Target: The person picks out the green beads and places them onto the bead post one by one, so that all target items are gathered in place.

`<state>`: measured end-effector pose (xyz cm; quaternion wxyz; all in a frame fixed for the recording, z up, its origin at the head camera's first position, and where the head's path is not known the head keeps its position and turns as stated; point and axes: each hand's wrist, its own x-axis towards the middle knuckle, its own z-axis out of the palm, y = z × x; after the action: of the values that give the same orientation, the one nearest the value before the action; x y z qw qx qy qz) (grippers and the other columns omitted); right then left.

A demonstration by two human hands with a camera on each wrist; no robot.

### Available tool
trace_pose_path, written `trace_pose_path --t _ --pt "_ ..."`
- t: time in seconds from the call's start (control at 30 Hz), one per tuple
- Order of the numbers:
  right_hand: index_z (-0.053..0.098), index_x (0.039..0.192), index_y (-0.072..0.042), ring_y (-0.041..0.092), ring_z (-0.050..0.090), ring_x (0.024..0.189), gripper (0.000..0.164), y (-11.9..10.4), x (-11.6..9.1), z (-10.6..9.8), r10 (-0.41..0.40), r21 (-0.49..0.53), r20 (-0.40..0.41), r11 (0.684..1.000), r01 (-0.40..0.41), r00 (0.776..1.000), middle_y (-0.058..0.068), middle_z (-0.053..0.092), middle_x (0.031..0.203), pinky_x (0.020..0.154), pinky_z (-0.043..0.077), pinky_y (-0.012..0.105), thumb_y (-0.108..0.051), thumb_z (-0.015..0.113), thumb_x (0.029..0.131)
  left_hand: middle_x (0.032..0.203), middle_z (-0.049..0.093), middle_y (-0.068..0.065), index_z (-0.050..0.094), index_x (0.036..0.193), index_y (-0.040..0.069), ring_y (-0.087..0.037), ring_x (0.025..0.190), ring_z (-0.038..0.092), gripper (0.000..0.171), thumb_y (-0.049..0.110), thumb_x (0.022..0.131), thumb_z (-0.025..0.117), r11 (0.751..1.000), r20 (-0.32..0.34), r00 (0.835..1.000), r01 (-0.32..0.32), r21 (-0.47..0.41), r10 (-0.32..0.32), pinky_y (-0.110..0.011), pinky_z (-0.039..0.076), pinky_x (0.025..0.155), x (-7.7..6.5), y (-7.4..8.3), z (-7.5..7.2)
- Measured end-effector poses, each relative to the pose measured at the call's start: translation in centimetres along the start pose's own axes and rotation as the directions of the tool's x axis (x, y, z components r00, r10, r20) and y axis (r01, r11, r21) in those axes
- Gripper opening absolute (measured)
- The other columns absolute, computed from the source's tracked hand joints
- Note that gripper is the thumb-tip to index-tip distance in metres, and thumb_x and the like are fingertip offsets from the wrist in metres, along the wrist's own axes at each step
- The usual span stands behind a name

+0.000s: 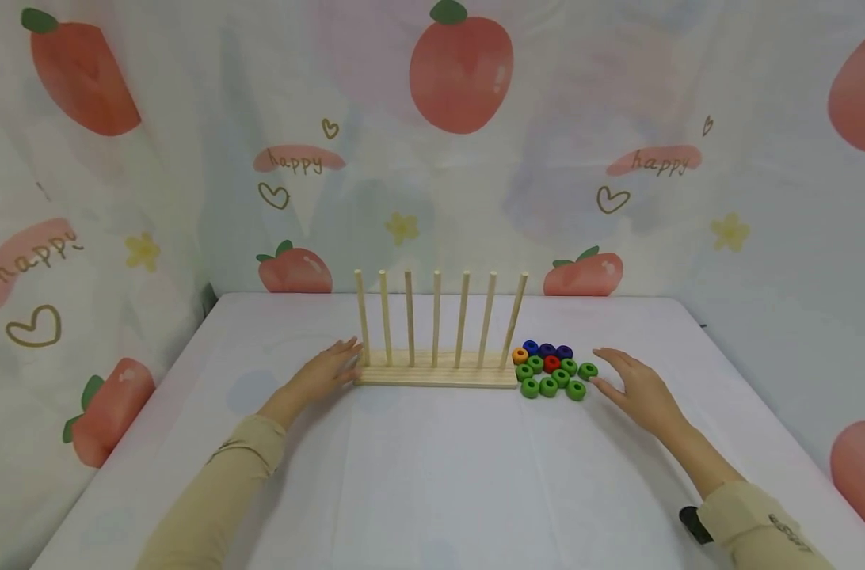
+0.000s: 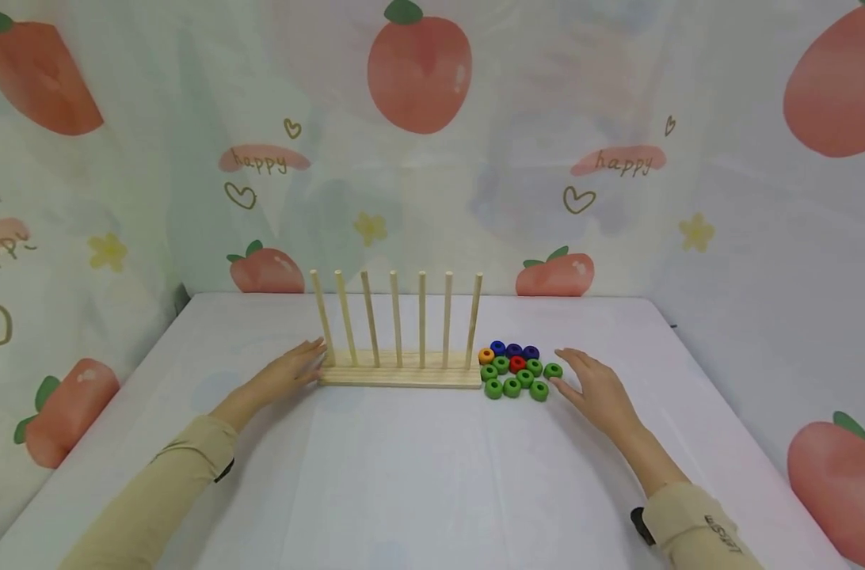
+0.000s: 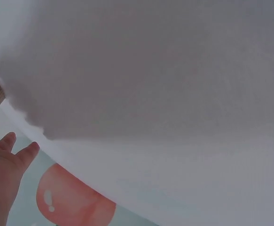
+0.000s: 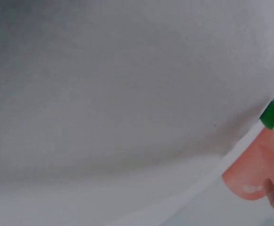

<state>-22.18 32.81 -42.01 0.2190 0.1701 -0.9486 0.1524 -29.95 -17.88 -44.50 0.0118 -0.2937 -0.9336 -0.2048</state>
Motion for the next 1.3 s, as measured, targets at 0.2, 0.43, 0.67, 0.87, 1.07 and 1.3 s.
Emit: trace_pose_path --t 0.2,0.43,0.67,0.87,1.07,1.3 --pt "0.05 0.128 0.005 0.05 0.048 0.116 0.049 0.8 0.2 0.1 0.085 0.006 0.125 0.996 -0.087 0.989 0.031 0.05 0.129 0.093 0.041 0.061 -0.017 0.066 0.087 0.149 0.029 -0.025 0.036 0.142 -0.004 -0.053 0.134 0.028 0.058 0.027 0.095 0.053 1.0 0.042 0.999 0.007 -0.007 -0.007 -0.064 0.028 0.105 -0.1 -0.3 0.4" --pt "0.046 0.132 0.005 0.05 0.045 0.119 0.052 1.2 0.4 0.3 0.135 0.011 0.212 0.99 -0.14 0.968 0.031 0.048 0.132 0.097 0.038 0.062 -0.02 0.064 0.09 0.153 0.024 -0.022 0.031 0.145 -0.001 -0.048 0.139 0.022 0.061 0.029 0.096 0.052 0.998 0.105 0.994 0.033 -0.052 -0.028 -0.066 0.021 0.107 -0.5 -0.3 0.6" --pt "0.042 0.133 0.009 0.054 0.037 0.125 0.053 1.9 1.4 0.8 0.162 0.081 0.38 0.975 -0.207 0.911 0.036 0.042 0.134 0.102 0.032 0.063 -0.018 0.061 0.091 0.153 0.024 -0.021 0.031 0.145 -0.002 -0.047 0.137 0.026 0.061 0.03 0.097 0.049 0.999 0.15 0.988 0.043 0.002 -0.042 -0.069 0.019 0.106 -0.6 0.1 0.7" --pt "0.04 0.132 0.014 0.056 0.042 0.119 0.055 2.9 2.0 1.3 0.167 0.11 0.398 0.967 -0.228 0.902 0.04 0.043 0.13 0.098 0.036 0.063 -0.012 0.062 0.089 0.153 0.026 -0.017 0.03 0.146 0.0 -0.045 0.138 0.026 0.059 0.031 0.098 0.047 0.997 0.129 0.99 0.042 0.065 -0.05 -0.069 0.02 0.106 -0.4 0.2 1.4" --pt "0.039 0.129 0.019 0.056 0.042 0.118 0.057 3.7 2.0 1.8 0.21 0.123 0.39 0.953 -0.277 0.897 0.041 0.044 0.127 0.1 0.034 0.062 -0.013 0.063 0.089 0.155 0.023 -0.015 0.027 0.148 0.001 -0.043 0.141 0.022 0.058 0.033 0.101 0.041 0.994 0.125 0.99 0.057 0.09 -0.068 -0.069 0.015 0.107 -0.1 0.3 1.9" --pt "0.05 0.118 0.017 0.054 0.047 0.115 0.046 3.2 2.6 2.1 0.207 0.153 0.378 0.947 -0.282 0.902 0.038 0.053 0.119 0.098 0.038 0.059 -0.012 0.065 0.087 0.158 0.019 -0.008 0.022 0.15 0.009 -0.044 0.142 0.018 0.068 0.052 0.098 0.031 0.999 0.102 0.994 0.048 0.0 -0.048 -0.072 0.008 0.106 -0.2 -0.8 1.9"
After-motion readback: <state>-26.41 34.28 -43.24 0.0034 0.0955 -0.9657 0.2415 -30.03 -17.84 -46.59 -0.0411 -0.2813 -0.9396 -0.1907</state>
